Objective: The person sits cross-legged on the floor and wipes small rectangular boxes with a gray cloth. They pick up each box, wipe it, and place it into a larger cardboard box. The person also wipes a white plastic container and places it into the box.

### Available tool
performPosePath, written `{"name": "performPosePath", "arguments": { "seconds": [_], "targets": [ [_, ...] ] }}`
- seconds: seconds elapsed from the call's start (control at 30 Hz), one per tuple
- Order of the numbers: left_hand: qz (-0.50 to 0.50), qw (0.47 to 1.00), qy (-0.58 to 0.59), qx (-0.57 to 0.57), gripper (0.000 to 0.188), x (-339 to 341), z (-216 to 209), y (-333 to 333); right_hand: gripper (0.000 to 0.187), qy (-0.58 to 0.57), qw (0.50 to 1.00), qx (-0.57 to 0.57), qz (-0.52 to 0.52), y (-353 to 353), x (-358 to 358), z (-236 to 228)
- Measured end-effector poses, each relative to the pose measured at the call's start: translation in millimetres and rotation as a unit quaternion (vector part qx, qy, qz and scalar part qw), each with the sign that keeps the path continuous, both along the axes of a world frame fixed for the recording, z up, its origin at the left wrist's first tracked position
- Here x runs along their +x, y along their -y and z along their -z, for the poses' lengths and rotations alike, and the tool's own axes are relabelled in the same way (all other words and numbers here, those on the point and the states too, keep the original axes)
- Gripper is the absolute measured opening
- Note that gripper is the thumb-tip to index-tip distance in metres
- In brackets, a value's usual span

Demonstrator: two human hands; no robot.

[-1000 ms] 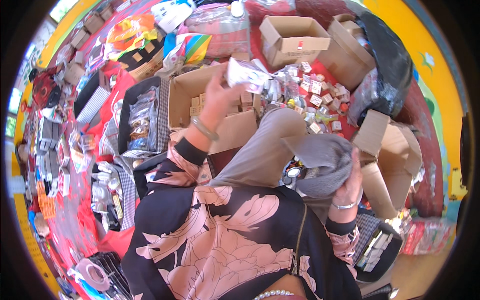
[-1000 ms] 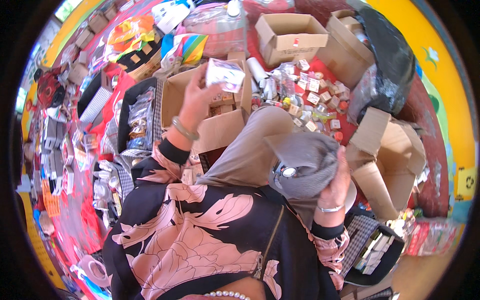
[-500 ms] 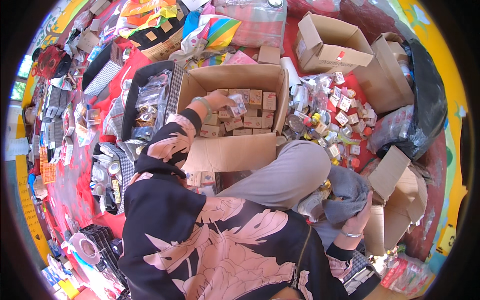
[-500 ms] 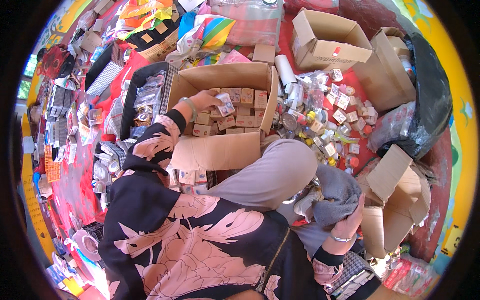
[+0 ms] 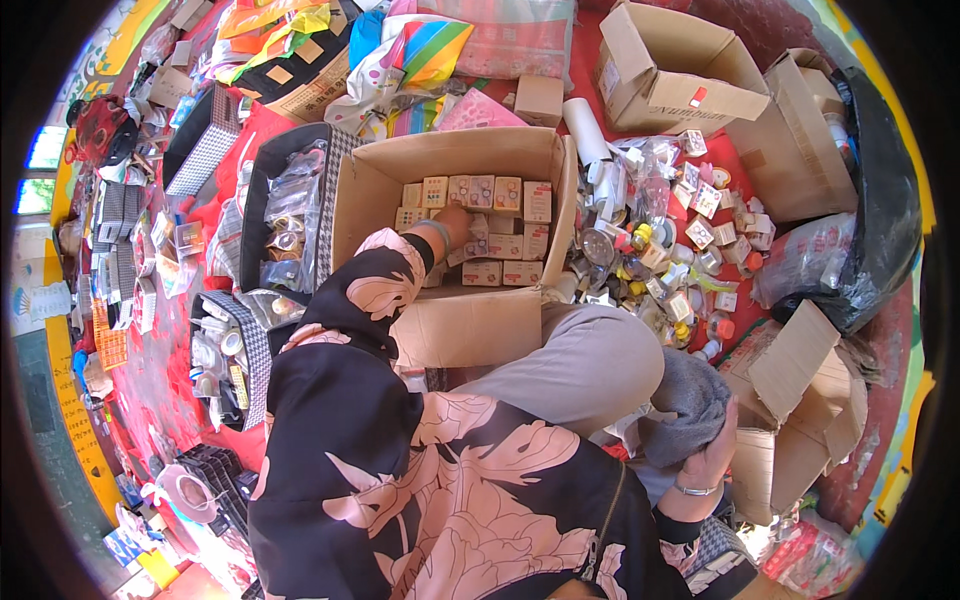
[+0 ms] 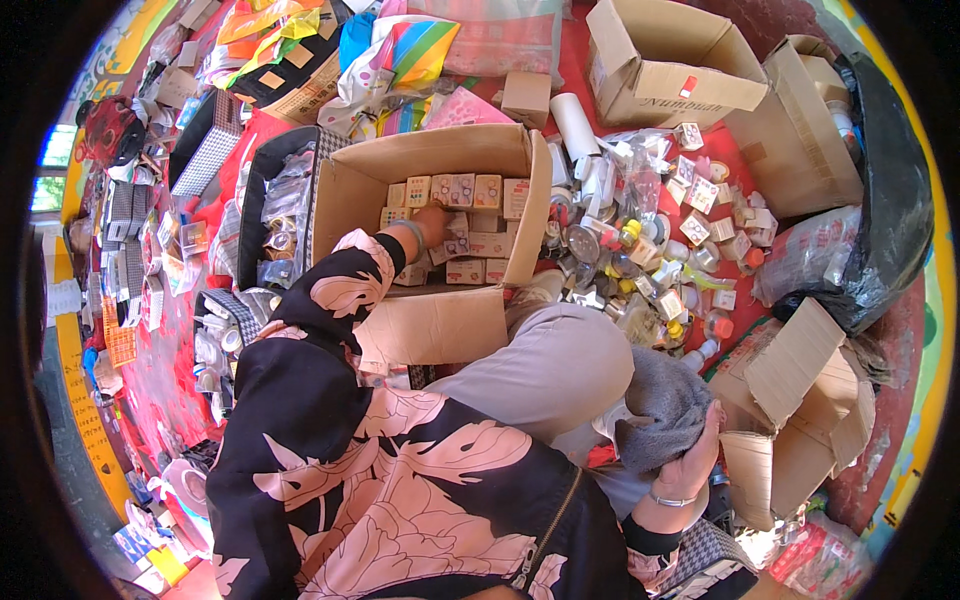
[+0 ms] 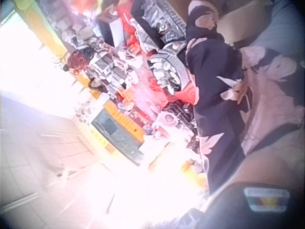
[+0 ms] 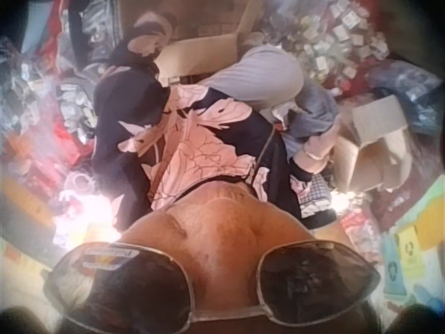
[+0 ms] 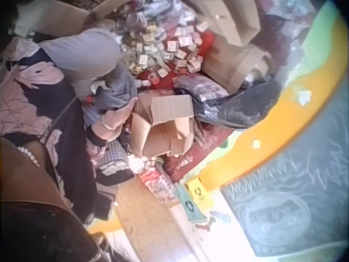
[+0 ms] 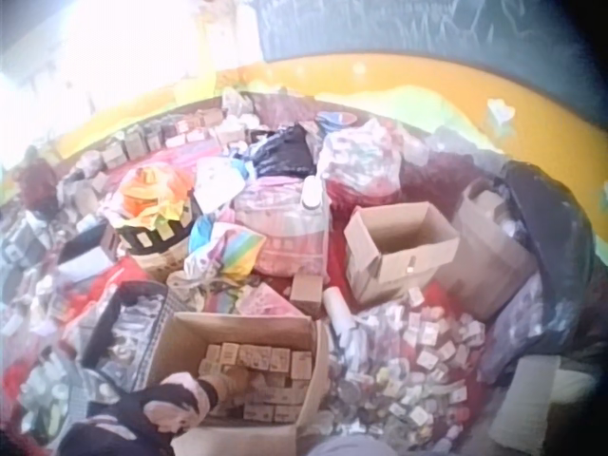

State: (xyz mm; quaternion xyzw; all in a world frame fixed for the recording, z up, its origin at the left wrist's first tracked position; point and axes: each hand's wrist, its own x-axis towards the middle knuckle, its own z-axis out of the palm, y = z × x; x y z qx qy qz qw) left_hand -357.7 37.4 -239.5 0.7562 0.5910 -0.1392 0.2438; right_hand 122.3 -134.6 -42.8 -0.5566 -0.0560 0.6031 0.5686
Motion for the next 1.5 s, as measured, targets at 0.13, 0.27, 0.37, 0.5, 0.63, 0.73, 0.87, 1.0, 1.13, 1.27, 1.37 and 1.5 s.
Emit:
{"name": "performPosePath", "arguments": {
  "seconds": [0.13,0.27,0.37,0.5,0.63,0.73,0.87,1.0,1.13,1.27,1.37,1.5],
  "targets": [
    [-0.12,0.992,-0.031,0.037,0.035,-3.7,18.3,5.9,0.041,-0.02,1.0,0.002,-0.012,1.6,-2.4,-1.0],
    [-0.077,0.996,-0.037,0.001,0.035,-2.1,31.7,10.1,0.042,-0.024,1.0,-0.003,-0.013,0.3,-5.9,-3.7],
    [0.021,0.992,-0.099,-0.07,0.036,15.5,-9.0,22.5,0.042,-0.005,0.999,0.016,-0.035,0.9,1.8,4.0],
    [-0.025,0.994,-0.101,0.021,0.032,20.8,3.0,22.7,0.041,-0.023,0.999,0.006,-0.021,4.6,0.3,0.0],
    [0.006,0.968,-0.139,0.211,0.032,20.0,22.1,31.1,0.034,-0.032,0.999,-0.001,0.006,3.0,-2.3,1.6],
    [0.005,0.984,-0.125,0.129,0.031,13.8,2.7,25.3,0.035,-0.02,1.0,-0.012,-0.015,1.6,1.4,3.6],
    [0.061,0.982,-0.174,0.046,0.028,18.8,-6.3,10.9,0.034,-0.004,1.0,-0.002,-0.024,0.9,-10.7,-9.1],
    [0.081,0.982,-0.172,0.009,0.031,9.5,-5.7,7.9,0.033,0.009,0.999,0.019,-0.027,1.0,-20.7,-22.7],
    [0.104,0.974,-0.19,-0.071,0.036,11.1,-37.0,-12.1,0.035,-0.026,0.999,0.012,-0.021,7.4,-14.9,-20.5],
    [-0.036,0.993,-0.113,0.009,0.033,-20.7,-28.6,-28.3,0.039,-0.012,0.999,0.031,0.004,17.8,-4.3,-20.5],
    [-0.003,0.995,-0.062,0.074,0.033,-19.8,-73.5,-40.3,0.039,-0.043,0.996,0.068,0.036,25.1,1.0,-25.1],
    [-0.118,0.959,0.135,0.221,0.028,35.8,-154.4,-37.6,0.03,0.03,0.98,0.194,0.027,40.8,20.5,-45.0]
  ]
}}
